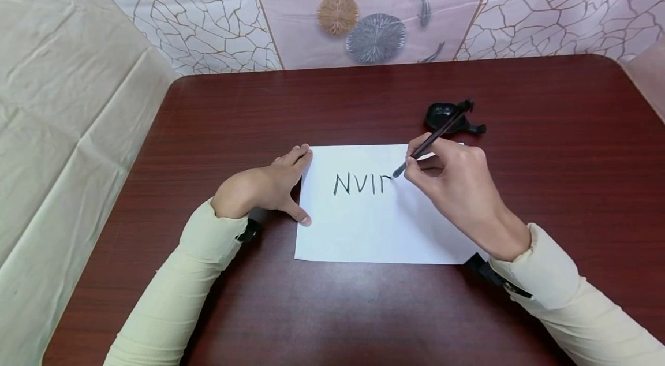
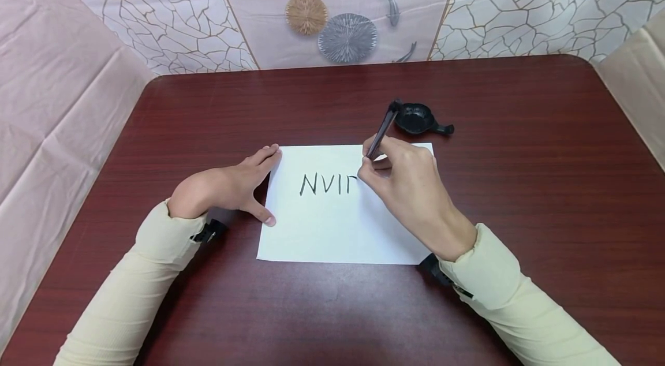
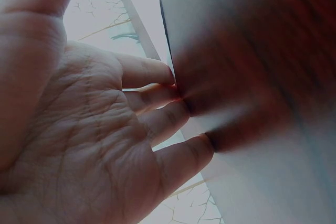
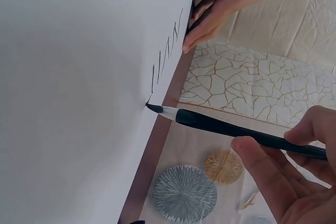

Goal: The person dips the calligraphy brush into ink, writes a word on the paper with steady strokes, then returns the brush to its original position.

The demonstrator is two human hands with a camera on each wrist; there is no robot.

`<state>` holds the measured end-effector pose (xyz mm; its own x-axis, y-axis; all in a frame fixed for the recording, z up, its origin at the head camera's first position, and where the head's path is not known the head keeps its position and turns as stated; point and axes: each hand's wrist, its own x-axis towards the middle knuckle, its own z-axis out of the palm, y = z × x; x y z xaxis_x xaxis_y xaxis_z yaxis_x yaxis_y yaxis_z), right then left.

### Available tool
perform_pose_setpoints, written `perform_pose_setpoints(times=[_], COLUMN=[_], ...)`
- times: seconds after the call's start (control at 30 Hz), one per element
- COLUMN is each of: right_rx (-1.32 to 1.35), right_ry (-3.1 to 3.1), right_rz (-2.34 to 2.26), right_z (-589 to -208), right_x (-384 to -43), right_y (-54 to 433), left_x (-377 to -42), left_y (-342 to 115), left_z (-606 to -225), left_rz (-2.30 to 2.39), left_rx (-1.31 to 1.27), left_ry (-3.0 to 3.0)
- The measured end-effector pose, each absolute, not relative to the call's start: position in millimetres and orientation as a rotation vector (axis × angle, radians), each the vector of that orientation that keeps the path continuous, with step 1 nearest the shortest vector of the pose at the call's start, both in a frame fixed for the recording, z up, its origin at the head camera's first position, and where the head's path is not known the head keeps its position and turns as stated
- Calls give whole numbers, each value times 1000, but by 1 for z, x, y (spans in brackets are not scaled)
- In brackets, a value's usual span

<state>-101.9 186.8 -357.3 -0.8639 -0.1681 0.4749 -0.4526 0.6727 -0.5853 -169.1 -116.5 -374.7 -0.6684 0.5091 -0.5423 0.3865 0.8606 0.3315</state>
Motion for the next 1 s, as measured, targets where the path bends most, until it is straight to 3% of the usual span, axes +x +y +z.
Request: perform_pose_setpoints(times=[1.0], right_rx=[538], right_ry=[-2597], right_rz=[1037], right_z=[-349], right_x=[-88], right_y=[181], left_x=[-171], left_y=[-117], left_z=[-376], left_rz=[231], left_rx=[655], left_ry=[2383])
